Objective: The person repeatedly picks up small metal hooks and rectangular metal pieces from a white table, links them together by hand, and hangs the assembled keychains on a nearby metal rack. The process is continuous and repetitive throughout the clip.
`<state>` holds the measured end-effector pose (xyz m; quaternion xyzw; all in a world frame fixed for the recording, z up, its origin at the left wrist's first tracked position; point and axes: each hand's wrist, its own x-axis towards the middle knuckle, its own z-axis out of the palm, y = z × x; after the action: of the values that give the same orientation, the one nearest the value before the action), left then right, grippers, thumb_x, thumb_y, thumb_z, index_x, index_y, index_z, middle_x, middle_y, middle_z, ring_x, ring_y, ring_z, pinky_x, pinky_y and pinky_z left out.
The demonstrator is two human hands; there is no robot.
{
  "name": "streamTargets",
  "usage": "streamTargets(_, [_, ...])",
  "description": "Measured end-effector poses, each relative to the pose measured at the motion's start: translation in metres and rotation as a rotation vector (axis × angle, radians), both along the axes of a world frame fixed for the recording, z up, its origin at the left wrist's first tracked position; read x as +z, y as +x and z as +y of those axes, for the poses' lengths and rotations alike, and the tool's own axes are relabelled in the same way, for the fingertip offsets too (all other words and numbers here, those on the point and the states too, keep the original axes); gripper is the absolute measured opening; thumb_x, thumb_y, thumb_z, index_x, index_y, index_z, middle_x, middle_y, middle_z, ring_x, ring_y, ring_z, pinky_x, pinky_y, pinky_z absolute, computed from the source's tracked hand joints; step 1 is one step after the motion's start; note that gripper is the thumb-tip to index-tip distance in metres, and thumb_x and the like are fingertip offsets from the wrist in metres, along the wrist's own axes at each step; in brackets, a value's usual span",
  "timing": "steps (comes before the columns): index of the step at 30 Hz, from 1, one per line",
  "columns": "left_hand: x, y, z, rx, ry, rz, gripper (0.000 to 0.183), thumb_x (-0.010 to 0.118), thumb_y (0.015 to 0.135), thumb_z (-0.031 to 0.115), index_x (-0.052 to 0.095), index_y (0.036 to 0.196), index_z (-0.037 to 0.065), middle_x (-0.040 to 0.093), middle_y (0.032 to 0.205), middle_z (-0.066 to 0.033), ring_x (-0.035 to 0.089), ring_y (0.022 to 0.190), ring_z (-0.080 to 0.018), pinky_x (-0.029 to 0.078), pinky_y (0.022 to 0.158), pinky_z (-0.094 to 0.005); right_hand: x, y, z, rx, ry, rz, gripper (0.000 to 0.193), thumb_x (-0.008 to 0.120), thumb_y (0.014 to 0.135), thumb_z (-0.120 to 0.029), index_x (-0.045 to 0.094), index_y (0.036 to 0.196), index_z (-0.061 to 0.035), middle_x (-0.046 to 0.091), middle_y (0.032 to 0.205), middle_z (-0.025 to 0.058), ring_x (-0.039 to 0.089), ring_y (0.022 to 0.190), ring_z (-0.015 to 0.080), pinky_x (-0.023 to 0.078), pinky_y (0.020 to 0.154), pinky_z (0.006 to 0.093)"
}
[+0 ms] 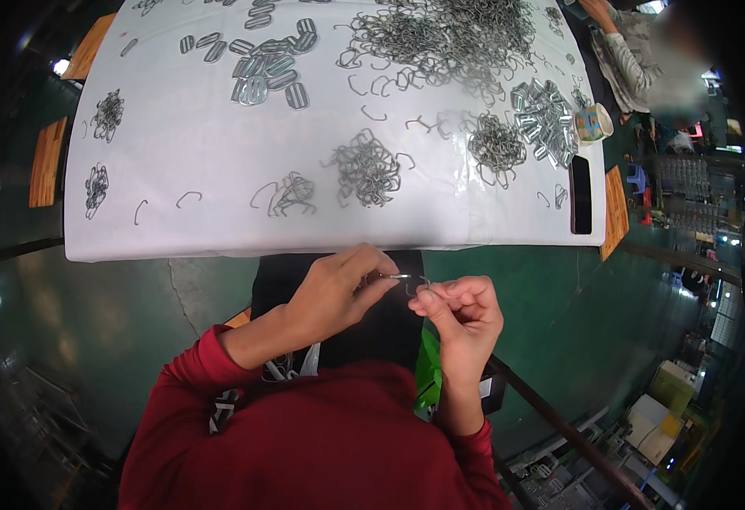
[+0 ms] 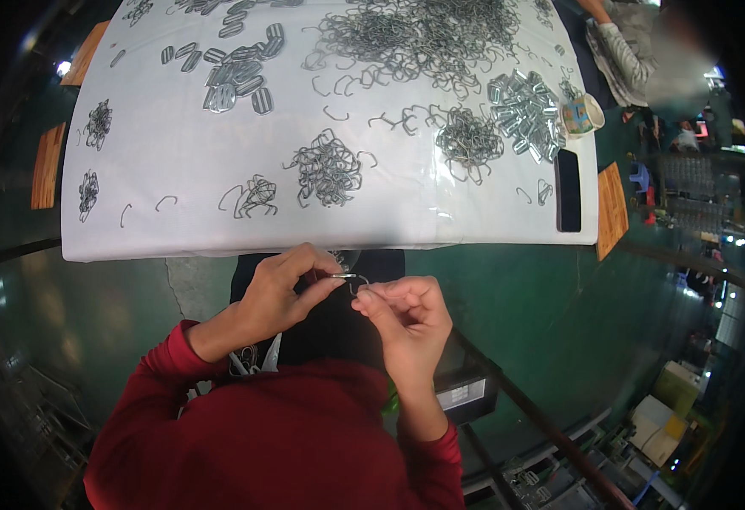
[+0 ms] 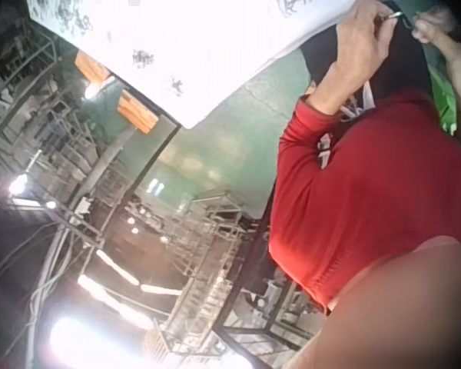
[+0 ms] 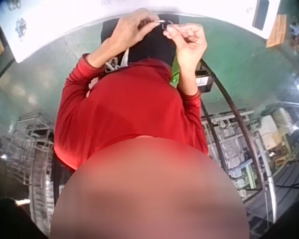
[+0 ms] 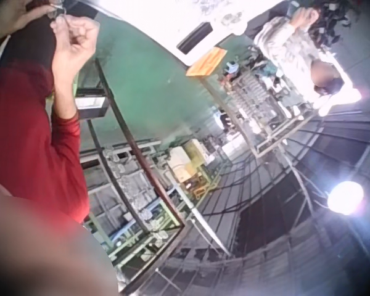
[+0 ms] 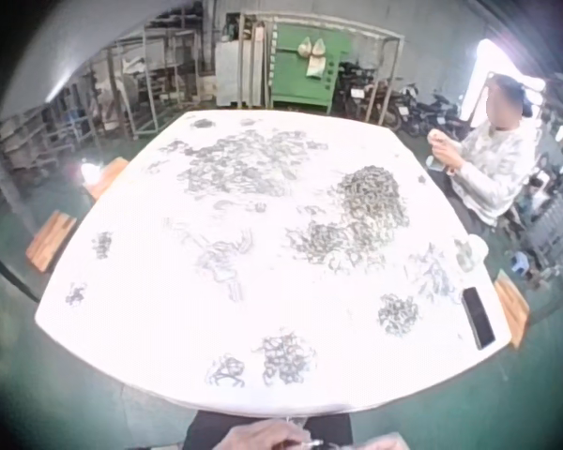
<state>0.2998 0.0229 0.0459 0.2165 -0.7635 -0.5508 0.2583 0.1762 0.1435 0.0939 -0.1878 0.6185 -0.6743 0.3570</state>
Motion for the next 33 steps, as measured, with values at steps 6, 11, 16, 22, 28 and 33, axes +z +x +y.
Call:
streamTargets(6, [0.004, -0.001, -0.002, -0.046, -0.019, 0.025, 0.016, 0.073, 0.083, 0.006, 0.062, 0.093, 0.002, 0.063, 0.084, -0.0104, 0.065, 0.073, -0.0239, 0.052, 0.062, -0.0330, -0.015, 0.006, 0.001, -0.067, -0.027, 0.173, 0.021, 0.068, 0.084, 0.011, 0.051, 0.091, -0.0006, 0.068, 0.088, 0.0155, 0.069, 0.079, 0.0174, 0.057, 0.073, 0.0276])
streamTargets(11, [-0.015, -0.004, -0.062, 0.267, -0.253, -0.144, 0.031, 0.069, 0.087, 0.028, 0.065, 0.102, 0.001, 0.066, 0.091, -0.0144, 0.064, 0.087, -0.0308, 0.051, 0.074, -0.0397, -0.027, 0.015, 0.001, -0.083, -0.146, 0.340, 0.021, 0.068, 0.082, 0.013, 0.052, 0.086, -0.0005, 0.066, 0.090, 0.0168, 0.069, 0.082, 0.0203, 0.057, 0.076, 0.0304])
streamTargets(16, [-0.045, -0.025, -0.166, 0.664, -0.571, -0.551, 0.035, 0.068, 0.086, 0.032, 0.060, 0.100, 0.001, 0.062, 0.097, -0.0137, 0.061, 0.091, -0.0321, 0.052, 0.073, -0.0427, -0.036, 0.018, 0.005, -0.080, -0.128, 0.419, 0.019, 0.068, 0.083, 0.012, 0.053, 0.085, -0.0002, 0.067, 0.089, 0.0161, 0.069, 0.082, 0.0209, 0.058, 0.076, 0.0307])
streamTargets(22, [-0.075, -0.057, -0.193, 0.645, -0.816, -0.748, 0.032, 0.067, 0.086, 0.028, 0.055, 0.097, 0.001, 0.060, 0.100, -0.0144, 0.061, 0.094, -0.0309, 0.054, 0.072, -0.0415, -0.039, 0.018, 0.005, -0.078, -0.122, 0.455, 0.018, 0.071, 0.081, 0.010, 0.056, 0.083, 0.0008, 0.068, 0.087, 0.0155, 0.068, 0.080, 0.0177, 0.057, 0.074, 0.0287])
streamTargets(28, [-0.070, -0.029, -0.194, 0.490, -0.913, -0.788, 0.016, 0.065, 0.084, 0.013, 0.058, 0.093, 0.001, 0.063, 0.087, -0.0123, 0.065, 0.081, -0.0274, 0.055, 0.065, -0.0371, -0.040, 0.014, 0.009, -0.059, -0.136, 0.458, 0.018, 0.072, 0.080, 0.011, 0.057, 0.083, 0.0009, 0.068, 0.088, 0.0160, 0.067, 0.078, 0.0167, 0.056, 0.071, 0.0281])
streamTargets(33, [-0.012, -0.014, -0.121, 0.186, -0.176, -0.368, 0.015, 0.070, 0.086, 0.014, 0.067, 0.094, 0.002, 0.068, 0.079, -0.0091, 0.061, 0.064, -0.0138, 0.050, 0.062, -0.0290, -0.039, 0.013, 0.008, 0.006, -0.141, 0.492, 0.020, 0.067, 0.082, 0.015, 0.054, 0.085, 0.0000, 0.065, 0.092, 0.0148, 0.069, 0.081, 0.0209, 0.058, 0.074, 0.0312])
